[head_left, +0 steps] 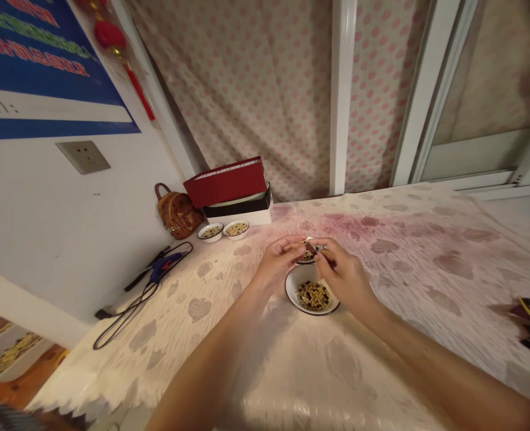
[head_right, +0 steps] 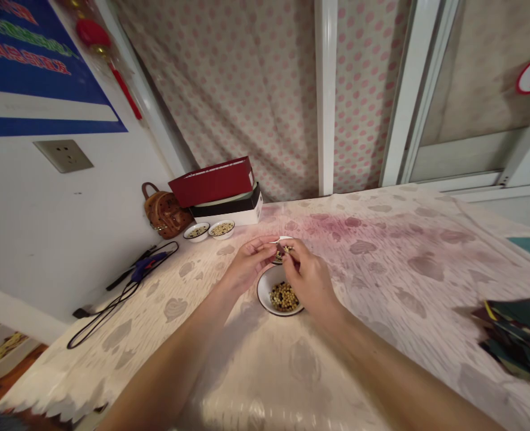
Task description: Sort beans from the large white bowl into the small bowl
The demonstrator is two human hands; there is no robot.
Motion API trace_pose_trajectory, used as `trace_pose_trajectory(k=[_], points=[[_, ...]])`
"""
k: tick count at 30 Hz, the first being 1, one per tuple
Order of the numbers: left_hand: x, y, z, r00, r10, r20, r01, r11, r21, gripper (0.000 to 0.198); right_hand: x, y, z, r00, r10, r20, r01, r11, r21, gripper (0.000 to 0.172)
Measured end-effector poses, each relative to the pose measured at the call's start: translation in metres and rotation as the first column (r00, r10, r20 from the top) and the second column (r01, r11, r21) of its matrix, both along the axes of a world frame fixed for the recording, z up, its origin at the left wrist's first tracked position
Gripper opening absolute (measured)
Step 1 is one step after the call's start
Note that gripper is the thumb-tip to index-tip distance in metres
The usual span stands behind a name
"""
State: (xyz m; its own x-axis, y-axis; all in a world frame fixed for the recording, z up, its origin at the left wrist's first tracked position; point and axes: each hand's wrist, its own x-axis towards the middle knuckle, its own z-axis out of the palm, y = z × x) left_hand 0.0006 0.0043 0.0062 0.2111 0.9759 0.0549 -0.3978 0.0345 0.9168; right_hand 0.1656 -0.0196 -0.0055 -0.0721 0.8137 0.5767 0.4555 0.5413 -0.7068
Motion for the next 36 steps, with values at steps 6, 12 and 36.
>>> trace_pose_trajectory(k=[6,12,36], points=[[0.000,0.000,-0.002,1.000,0.000,-0.026,0.001,1.000,0.027,0.043,0.000,0.001,-0.001,1.000,-0.017,0.021,0.017,1.000,-0.004,0.026],[0.000,0.003,-0.004,0.995,0.010,-0.098,-0.002,0.997,0.082,0.041,0.001,0.002,-0.001,0.999,-0.043,-0.021,0.043,0.999,-0.015,0.030],[0.008,0.062,0.000,0.247,0.327,-0.912,0.131,0.922,0.365,0.013,0.008,0.001,0.011,0.984,-0.092,-0.154,0.092,0.996,-0.006,0.030]])
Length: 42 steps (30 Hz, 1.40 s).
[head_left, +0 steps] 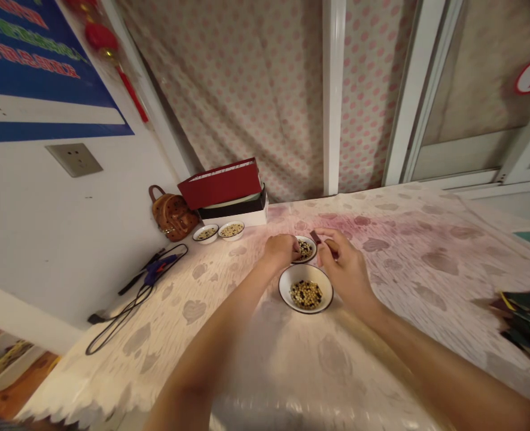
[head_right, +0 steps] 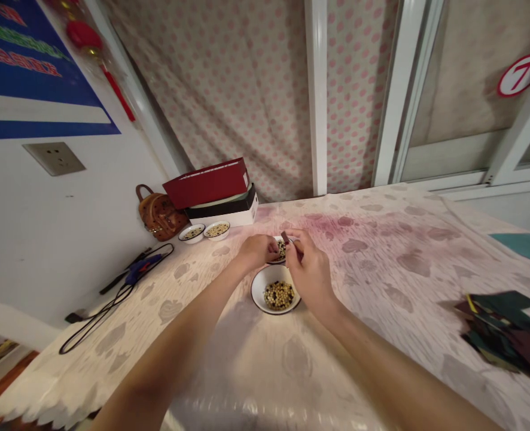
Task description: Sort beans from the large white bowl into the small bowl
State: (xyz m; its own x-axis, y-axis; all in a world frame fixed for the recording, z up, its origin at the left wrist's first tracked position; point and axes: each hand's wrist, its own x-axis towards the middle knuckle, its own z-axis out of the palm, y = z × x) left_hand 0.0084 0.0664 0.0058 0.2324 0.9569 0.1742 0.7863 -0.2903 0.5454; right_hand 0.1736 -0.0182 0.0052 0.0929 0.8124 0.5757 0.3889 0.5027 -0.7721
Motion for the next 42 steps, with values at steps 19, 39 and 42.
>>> trace_pose_trajectory(k=[19,39,42], points=[[-0.015,-0.029,-0.015,0.325,0.199,0.924,0.270,0.918,-0.292,0.032,-0.003,0.002,-0.008,0.998,0.034,0.050,-0.032,0.998,-0.046,0.030],[-0.012,-0.032,-0.009,0.372,0.151,0.916,0.136,0.967,-0.214,0.033,-0.005,0.007,-0.013,0.995,0.043,0.088,-0.037,0.997,-0.070,0.030],[-0.010,-0.040,-0.004,0.265,0.154,0.952,0.265,0.937,-0.225,0.040,-0.005,0.005,-0.012,0.996,0.049,0.076,-0.043,0.997,-0.070,0.031]])
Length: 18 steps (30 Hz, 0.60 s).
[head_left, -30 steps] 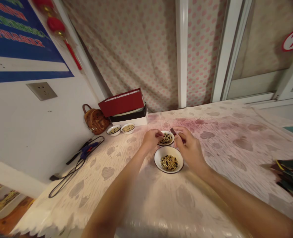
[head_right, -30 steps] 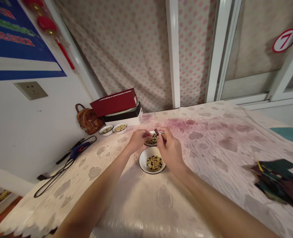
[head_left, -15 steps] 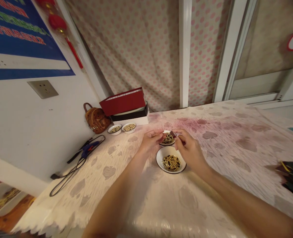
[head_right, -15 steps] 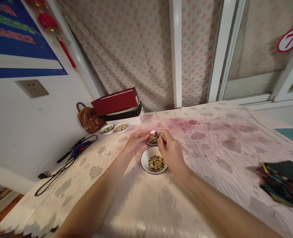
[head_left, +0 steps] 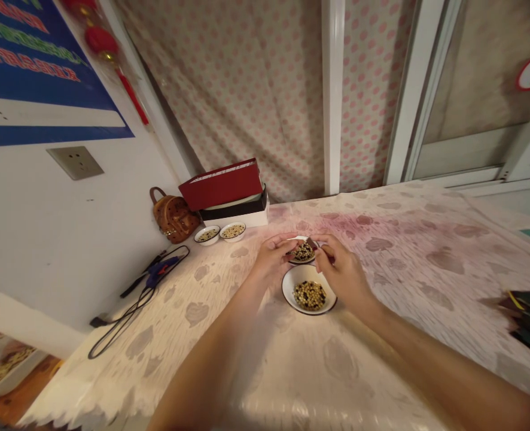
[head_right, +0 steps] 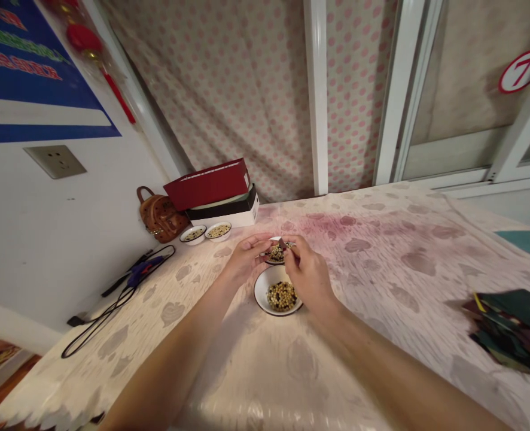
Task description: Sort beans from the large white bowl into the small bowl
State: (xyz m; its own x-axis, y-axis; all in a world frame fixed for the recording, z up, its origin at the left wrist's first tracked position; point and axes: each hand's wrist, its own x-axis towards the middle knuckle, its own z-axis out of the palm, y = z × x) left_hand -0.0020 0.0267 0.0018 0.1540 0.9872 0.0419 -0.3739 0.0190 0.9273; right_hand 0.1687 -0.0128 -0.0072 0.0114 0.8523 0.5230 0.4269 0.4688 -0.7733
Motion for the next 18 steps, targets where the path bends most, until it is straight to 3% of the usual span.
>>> trace_pose_trajectory(k=[4,18], points=[[0.005,-0.006,0.003,0.997,-0.044,0.063,0.047,0.998,-0.045,0.041,0.000,-0.002,0.002,1.000,0.020,-0.007,-0.020,1.000,0.011,0.030],[0.012,-0.013,0.004,0.995,-0.076,0.062,0.078,0.996,-0.034,0.040,-0.001,-0.001,-0.001,0.999,0.003,0.035,-0.004,0.999,0.042,0.031]])
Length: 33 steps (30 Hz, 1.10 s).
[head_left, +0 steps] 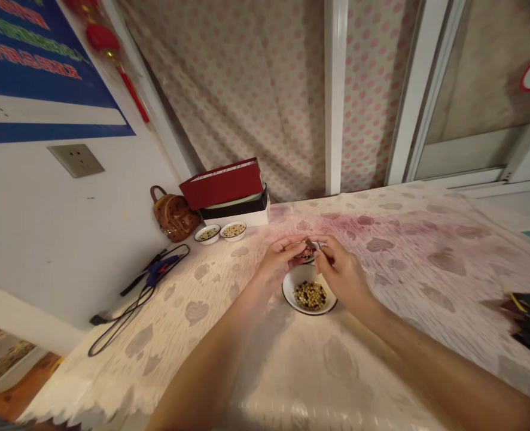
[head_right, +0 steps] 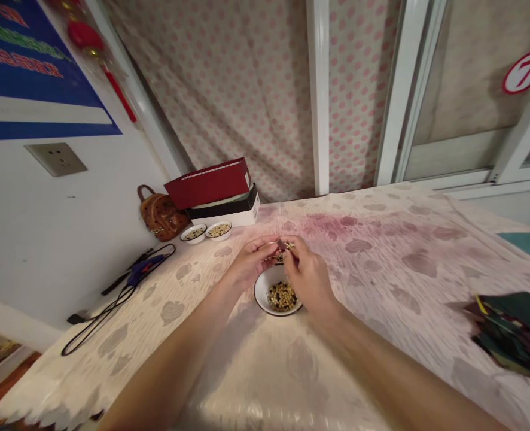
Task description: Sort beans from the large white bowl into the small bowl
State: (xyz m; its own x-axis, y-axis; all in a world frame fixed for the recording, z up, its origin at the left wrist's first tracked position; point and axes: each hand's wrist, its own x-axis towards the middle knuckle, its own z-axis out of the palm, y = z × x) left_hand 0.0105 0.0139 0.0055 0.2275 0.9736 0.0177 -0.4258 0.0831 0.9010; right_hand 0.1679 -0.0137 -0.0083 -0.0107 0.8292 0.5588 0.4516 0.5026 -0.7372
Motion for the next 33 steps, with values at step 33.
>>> trace_pose_trajectory(k=[33], points=[[-0.022,0.032,0.008,0.245,0.381,-0.891,0.111,0.903,0.416,0.008,0.006,-0.001,0.009,0.993,-0.062,-0.099,0.061,0.998,-0.014,0.029]])
